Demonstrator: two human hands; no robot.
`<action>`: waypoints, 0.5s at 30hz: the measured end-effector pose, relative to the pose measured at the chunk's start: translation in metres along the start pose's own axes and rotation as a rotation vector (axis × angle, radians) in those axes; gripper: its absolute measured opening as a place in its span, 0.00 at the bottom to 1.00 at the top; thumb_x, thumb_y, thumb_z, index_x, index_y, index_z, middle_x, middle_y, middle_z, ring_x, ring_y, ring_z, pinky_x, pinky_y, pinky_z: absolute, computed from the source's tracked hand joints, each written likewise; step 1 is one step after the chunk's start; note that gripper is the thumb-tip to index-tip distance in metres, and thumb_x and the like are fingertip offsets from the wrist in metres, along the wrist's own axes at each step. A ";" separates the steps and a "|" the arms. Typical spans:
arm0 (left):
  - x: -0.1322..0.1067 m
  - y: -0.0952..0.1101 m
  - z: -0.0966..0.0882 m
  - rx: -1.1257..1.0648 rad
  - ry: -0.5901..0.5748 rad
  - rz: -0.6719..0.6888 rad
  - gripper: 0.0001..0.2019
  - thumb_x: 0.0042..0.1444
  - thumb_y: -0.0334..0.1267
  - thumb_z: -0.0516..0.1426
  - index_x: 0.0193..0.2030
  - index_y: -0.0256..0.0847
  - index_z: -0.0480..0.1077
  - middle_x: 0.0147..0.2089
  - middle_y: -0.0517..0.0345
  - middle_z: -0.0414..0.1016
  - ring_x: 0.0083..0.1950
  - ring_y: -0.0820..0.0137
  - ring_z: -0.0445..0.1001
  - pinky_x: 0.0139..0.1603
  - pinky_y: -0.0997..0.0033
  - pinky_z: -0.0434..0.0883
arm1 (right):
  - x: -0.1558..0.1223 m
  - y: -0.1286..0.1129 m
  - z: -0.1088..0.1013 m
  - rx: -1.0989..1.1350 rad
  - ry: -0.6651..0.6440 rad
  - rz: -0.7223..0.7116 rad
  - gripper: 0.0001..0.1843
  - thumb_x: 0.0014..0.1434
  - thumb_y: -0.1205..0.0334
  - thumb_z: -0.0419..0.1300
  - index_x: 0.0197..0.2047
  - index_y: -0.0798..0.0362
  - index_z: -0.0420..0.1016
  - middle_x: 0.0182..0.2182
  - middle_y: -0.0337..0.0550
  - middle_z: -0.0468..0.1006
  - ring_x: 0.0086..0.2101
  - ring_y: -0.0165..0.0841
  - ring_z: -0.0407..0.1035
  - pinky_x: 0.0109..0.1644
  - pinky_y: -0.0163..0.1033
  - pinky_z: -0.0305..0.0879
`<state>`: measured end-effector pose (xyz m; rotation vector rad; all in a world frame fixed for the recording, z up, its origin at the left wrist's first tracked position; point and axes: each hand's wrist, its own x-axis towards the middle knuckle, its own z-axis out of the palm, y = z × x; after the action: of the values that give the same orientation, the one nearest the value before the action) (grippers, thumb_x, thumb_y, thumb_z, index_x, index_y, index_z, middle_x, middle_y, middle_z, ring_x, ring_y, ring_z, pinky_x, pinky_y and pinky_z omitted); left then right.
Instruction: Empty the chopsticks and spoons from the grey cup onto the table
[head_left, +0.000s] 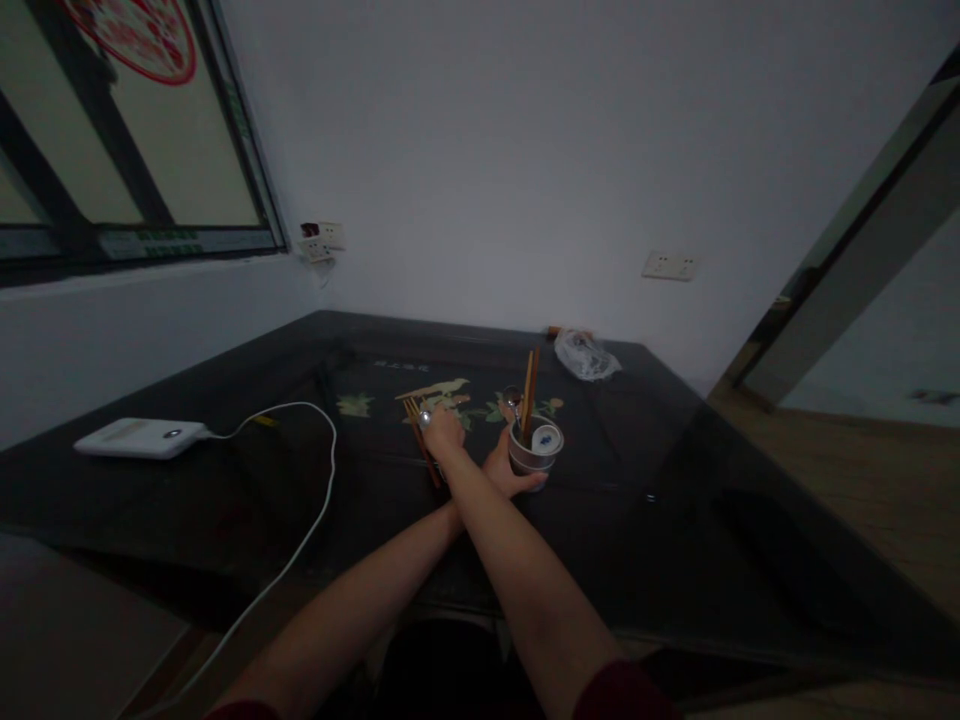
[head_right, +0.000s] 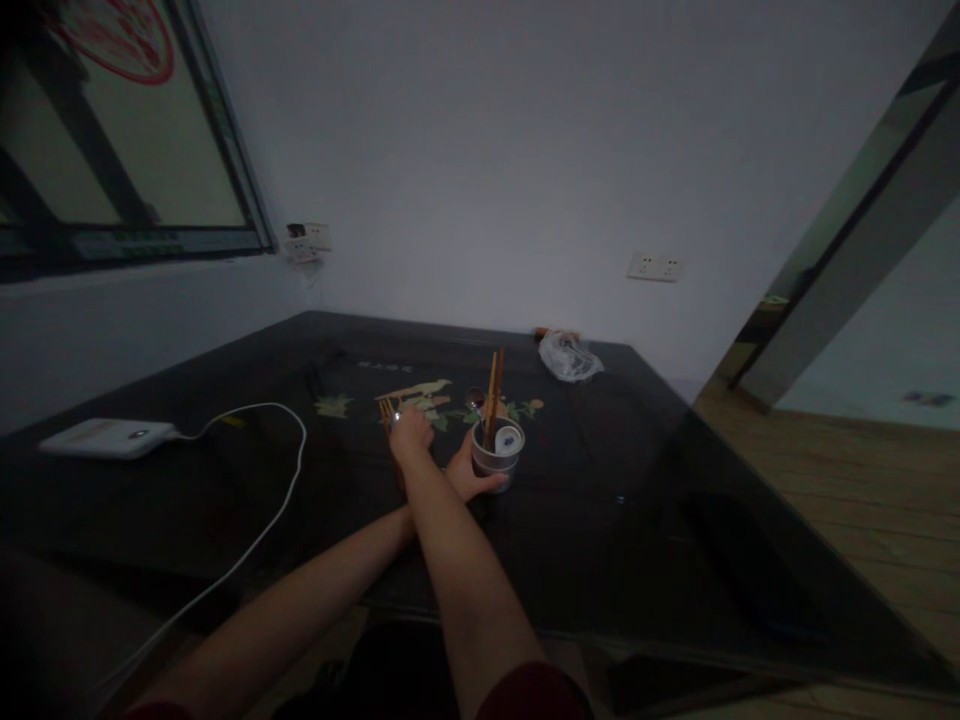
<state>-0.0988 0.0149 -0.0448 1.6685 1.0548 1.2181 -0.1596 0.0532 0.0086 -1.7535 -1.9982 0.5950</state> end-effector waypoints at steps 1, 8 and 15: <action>0.000 -0.001 0.000 0.013 0.002 0.006 0.50 0.36 0.41 0.68 0.65 0.41 0.47 0.60 0.46 0.65 0.61 0.57 0.63 0.63 0.60 0.57 | -0.001 0.000 -0.001 -0.011 0.009 -0.003 0.14 0.64 0.65 0.49 0.49 0.59 0.68 0.45 0.58 0.75 0.45 0.43 0.72 0.46 0.45 0.67; 0.001 -0.006 0.002 0.035 0.021 0.088 0.48 0.38 0.41 0.67 0.64 0.37 0.47 0.61 0.42 0.63 0.62 0.56 0.61 0.64 0.59 0.56 | -0.006 0.000 -0.004 -0.075 0.043 -0.063 0.15 0.62 0.69 0.49 0.51 0.58 0.66 0.45 0.56 0.75 0.46 0.41 0.71 0.44 0.42 0.65; -0.001 -0.001 0.000 0.071 0.011 0.074 0.47 0.39 0.41 0.67 0.64 0.38 0.48 0.58 0.42 0.66 0.61 0.55 0.63 0.63 0.58 0.57 | -0.008 -0.001 -0.002 -0.098 0.043 -0.122 0.19 0.57 0.65 0.56 0.52 0.56 0.64 0.45 0.54 0.75 0.47 0.41 0.69 0.46 0.42 0.63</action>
<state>-0.0988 0.0140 -0.0461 1.7703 1.0625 1.2514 -0.1586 0.0451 0.0104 -1.6692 -2.1188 0.4232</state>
